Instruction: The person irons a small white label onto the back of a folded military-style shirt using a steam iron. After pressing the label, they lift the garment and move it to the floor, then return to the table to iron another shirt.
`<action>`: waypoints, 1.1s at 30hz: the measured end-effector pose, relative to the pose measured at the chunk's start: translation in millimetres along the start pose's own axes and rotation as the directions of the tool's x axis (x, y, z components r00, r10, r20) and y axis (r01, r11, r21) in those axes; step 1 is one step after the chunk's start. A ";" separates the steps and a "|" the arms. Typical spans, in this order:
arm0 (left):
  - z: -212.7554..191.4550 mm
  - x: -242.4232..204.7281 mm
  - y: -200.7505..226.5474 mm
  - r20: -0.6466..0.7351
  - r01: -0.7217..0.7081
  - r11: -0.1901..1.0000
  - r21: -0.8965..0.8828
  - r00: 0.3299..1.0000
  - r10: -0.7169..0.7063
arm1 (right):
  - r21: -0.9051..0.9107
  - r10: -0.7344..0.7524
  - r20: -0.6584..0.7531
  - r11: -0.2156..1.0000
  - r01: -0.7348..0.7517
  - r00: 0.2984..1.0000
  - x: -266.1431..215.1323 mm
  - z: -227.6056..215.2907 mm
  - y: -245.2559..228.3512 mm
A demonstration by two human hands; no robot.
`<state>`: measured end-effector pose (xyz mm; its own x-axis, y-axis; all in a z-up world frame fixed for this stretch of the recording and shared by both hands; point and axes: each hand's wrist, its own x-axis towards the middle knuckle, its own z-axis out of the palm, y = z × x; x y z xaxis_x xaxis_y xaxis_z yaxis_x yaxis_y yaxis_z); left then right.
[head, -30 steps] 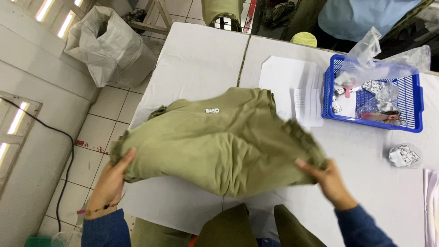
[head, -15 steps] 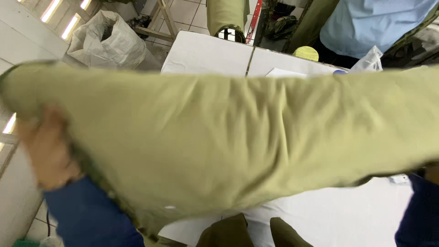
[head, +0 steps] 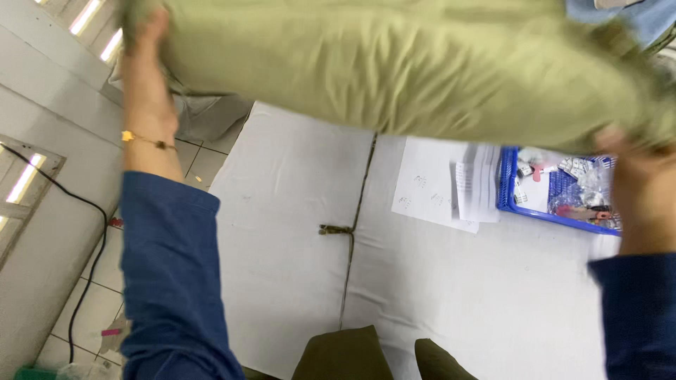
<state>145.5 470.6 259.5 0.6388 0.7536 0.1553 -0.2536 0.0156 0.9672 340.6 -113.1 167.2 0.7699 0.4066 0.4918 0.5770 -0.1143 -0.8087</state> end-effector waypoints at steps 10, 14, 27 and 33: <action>-72.8 -99.2 -273.8 -0.136 0.246 0.426 0.870 0.952 -0.273 | -0.591 0.590 0.150 0.697 -0.406 0.793 -215.9 156.7 84.9; -66.0 -155.1 -294.4 -0.144 0.005 0.655 0.756 0.977 0.159 | -0.601 0.423 0.141 0.755 -0.262 0.895 -261.9 152.1 72.4; -70.0 -493.5 -219.7 -0.342 0.284 0.636 0.717 0.939 -0.033 | -0.679 0.207 0.284 0.733 0.043 0.936 -319.0 142.5 68.9; -108.2 -597.4 -203.3 -0.598 0.457 0.651 0.607 0.801 -0.005 | -0.185 -0.045 0.494 0.970 0.156 0.868 -347.9 195.2 3.2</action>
<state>-263.1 88.4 -51.7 0.0786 0.9969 -0.0003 0.5672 -0.0445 0.8223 21.5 -77.9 -69.5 0.5074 0.8063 0.3041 0.7302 -0.2149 -0.6485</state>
